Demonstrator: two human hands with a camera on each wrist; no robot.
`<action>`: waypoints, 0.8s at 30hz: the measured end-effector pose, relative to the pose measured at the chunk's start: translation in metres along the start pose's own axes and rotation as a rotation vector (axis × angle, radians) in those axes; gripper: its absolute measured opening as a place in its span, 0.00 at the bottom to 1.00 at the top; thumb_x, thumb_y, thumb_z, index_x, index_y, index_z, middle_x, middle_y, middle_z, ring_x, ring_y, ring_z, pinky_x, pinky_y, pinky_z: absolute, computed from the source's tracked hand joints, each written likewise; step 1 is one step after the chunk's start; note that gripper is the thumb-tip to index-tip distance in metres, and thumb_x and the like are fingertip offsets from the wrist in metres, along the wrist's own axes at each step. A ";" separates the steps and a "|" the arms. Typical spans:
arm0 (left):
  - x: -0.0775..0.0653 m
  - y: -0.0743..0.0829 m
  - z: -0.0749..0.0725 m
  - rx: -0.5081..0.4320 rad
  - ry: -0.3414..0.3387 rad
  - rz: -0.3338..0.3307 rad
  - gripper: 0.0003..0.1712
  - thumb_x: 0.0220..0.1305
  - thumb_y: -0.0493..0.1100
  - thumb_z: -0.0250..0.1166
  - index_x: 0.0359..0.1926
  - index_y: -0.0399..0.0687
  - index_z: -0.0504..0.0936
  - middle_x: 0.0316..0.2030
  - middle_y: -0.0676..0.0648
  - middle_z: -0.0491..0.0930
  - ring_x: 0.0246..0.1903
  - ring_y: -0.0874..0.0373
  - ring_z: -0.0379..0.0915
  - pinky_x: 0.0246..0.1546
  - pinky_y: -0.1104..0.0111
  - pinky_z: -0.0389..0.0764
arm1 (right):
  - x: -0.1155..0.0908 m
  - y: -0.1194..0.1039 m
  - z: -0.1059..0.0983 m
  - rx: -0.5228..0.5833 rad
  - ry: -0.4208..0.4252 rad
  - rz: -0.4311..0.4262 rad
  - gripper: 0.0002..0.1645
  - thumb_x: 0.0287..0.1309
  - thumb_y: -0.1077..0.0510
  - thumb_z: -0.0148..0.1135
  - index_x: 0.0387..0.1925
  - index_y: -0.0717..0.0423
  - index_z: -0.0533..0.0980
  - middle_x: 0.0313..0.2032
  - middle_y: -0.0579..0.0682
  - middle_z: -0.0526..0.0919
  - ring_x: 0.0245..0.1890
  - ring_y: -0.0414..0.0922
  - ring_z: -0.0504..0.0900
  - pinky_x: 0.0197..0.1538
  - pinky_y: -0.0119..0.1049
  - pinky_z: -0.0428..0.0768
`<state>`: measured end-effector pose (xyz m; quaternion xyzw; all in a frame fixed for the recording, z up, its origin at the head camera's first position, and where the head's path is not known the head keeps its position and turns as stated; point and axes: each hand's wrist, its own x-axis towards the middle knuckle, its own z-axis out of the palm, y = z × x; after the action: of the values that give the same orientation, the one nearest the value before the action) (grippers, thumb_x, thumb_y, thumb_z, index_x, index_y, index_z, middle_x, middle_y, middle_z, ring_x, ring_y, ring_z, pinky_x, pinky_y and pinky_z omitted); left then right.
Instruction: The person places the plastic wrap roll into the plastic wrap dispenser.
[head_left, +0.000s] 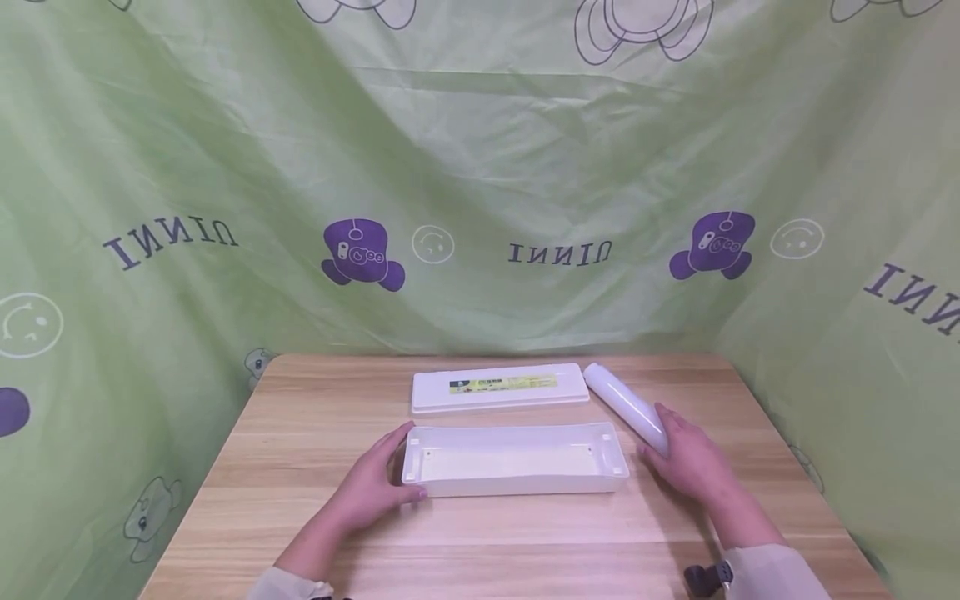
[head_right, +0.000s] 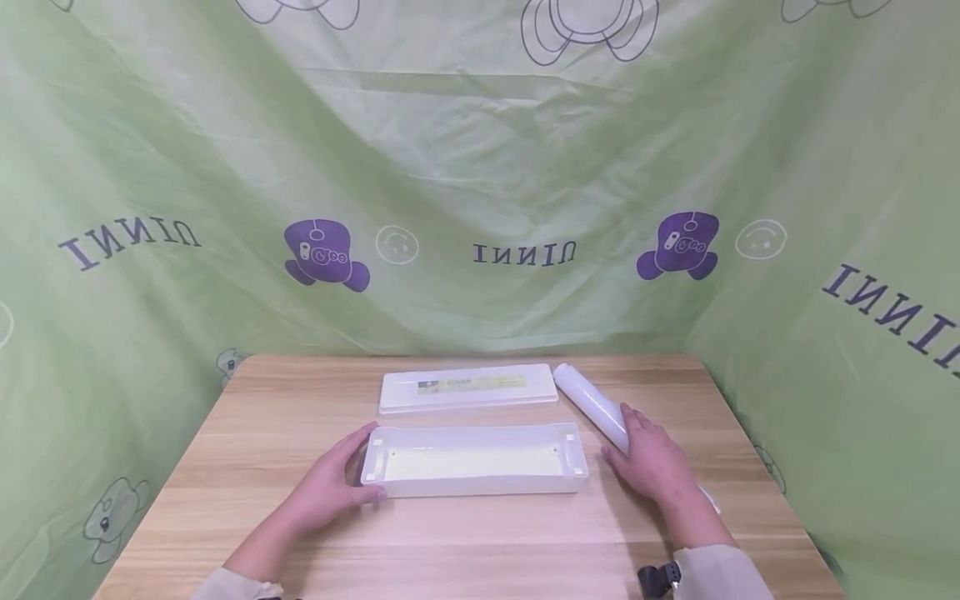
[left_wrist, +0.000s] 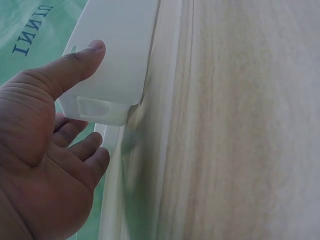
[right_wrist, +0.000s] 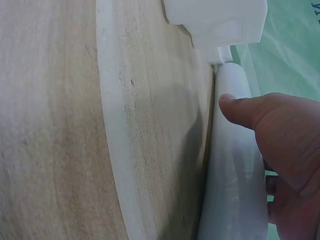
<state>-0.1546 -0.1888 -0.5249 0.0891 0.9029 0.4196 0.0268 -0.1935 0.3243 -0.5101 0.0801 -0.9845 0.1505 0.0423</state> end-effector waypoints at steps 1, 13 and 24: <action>0.000 0.000 0.000 0.000 0.004 0.003 0.64 0.37 0.58 0.82 0.75 0.61 0.58 0.72 0.48 0.61 0.70 0.45 0.55 0.70 0.48 0.56 | 0.000 0.000 0.000 0.003 -0.004 0.004 0.53 0.59 0.44 0.66 0.72 0.71 0.54 0.61 0.76 0.66 0.56 0.74 0.70 0.57 0.69 0.69; 0.000 -0.002 0.002 -0.012 0.007 -0.004 0.64 0.37 0.59 0.82 0.75 0.63 0.58 0.71 0.49 0.61 0.71 0.47 0.55 0.70 0.48 0.55 | 0.003 0.007 0.003 0.039 0.015 0.036 0.44 0.63 0.49 0.63 0.71 0.69 0.58 0.57 0.76 0.72 0.54 0.72 0.73 0.55 0.68 0.71; 0.000 -0.001 0.001 -0.017 -0.001 -0.014 0.64 0.37 0.61 0.82 0.75 0.63 0.58 0.72 0.49 0.61 0.71 0.47 0.54 0.70 0.48 0.55 | 0.004 0.008 0.003 0.055 0.047 0.029 0.40 0.63 0.50 0.64 0.68 0.68 0.63 0.56 0.74 0.74 0.53 0.72 0.74 0.55 0.67 0.71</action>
<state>-0.1548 -0.1888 -0.5263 0.0828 0.8998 0.4272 0.0308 -0.1990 0.3298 -0.5150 0.0631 -0.9797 0.1802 0.0611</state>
